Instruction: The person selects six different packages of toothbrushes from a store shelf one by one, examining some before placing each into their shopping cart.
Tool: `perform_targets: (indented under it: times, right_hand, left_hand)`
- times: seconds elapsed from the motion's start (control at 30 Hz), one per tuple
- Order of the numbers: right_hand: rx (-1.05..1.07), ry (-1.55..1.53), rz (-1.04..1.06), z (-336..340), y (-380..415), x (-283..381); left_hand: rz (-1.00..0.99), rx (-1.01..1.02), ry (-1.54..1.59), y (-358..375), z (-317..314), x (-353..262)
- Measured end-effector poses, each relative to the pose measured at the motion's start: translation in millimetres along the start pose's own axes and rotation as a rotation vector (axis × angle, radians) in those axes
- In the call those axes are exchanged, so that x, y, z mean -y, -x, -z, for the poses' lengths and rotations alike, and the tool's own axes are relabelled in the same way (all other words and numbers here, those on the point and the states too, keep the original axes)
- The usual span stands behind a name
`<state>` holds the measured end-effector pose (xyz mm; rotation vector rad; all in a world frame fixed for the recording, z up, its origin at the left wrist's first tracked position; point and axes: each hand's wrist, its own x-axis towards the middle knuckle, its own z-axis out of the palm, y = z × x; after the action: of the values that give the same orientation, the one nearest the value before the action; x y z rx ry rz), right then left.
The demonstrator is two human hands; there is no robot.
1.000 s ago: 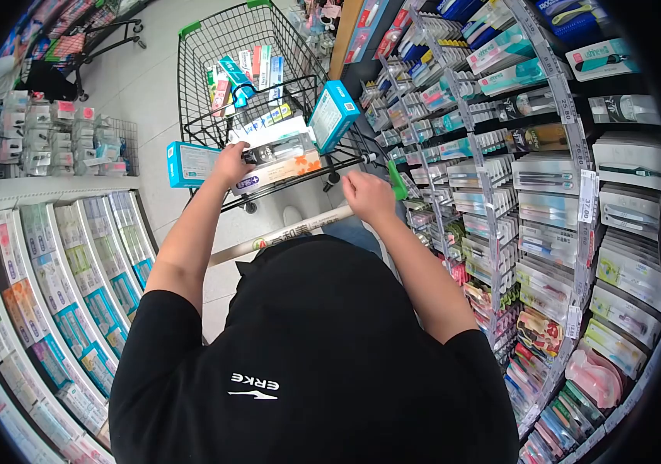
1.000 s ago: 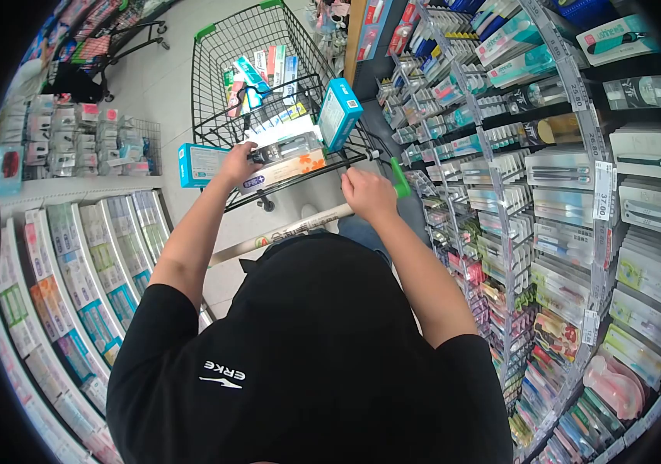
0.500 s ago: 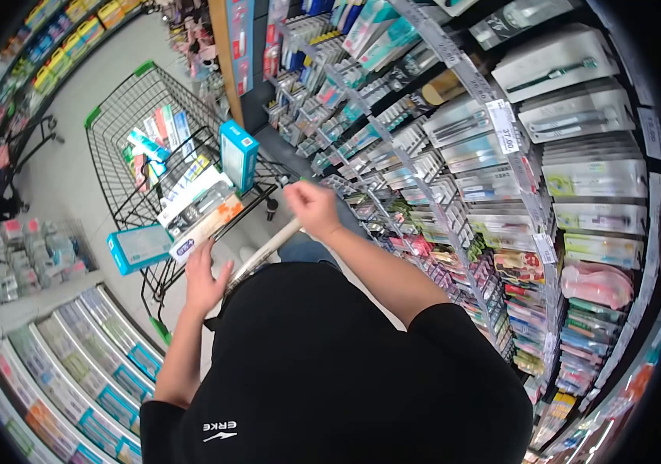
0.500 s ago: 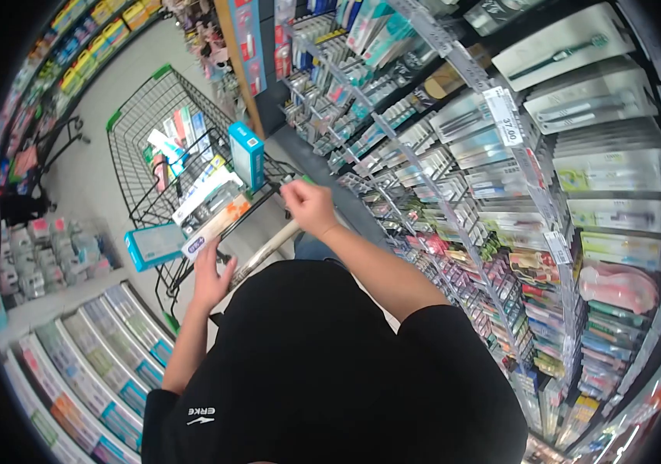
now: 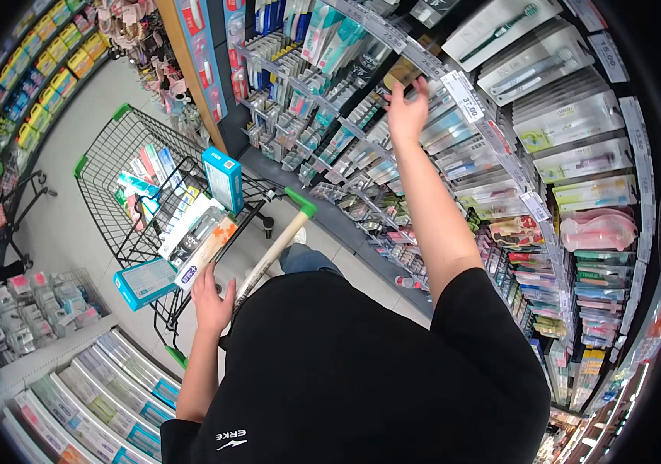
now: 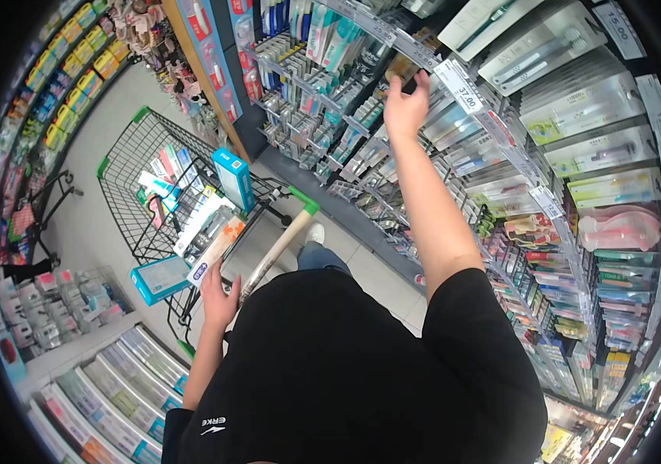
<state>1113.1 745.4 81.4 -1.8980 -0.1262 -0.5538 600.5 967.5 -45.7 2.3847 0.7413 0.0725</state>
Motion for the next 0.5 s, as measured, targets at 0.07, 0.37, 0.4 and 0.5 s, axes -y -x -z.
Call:
perform_targets:
  times: [0.07,0.37,0.4,0.5]
  right_hand:
    - [-0.016,0.027,0.018,-8.1,-4.0,-10.7]
    - [-0.104,0.065,-0.020,-20.1,-27.7,-2.1]
    - [-0.099,0.049,-0.040,-20.2,-29.0,2.5]
    - [0.016,-0.126,-0.219,-10.3,-28.1,25.2]
  left_hand:
    - [-0.009,0.002,0.001,0.3,-0.6,1.0]
    - [0.000,-0.019,-0.008,1.8,-5.4,5.4]
    - [0.003,-0.020,-0.009,2.4,-5.3,4.9]
    - [0.009,-0.010,0.001,1.2,-3.6,3.0]
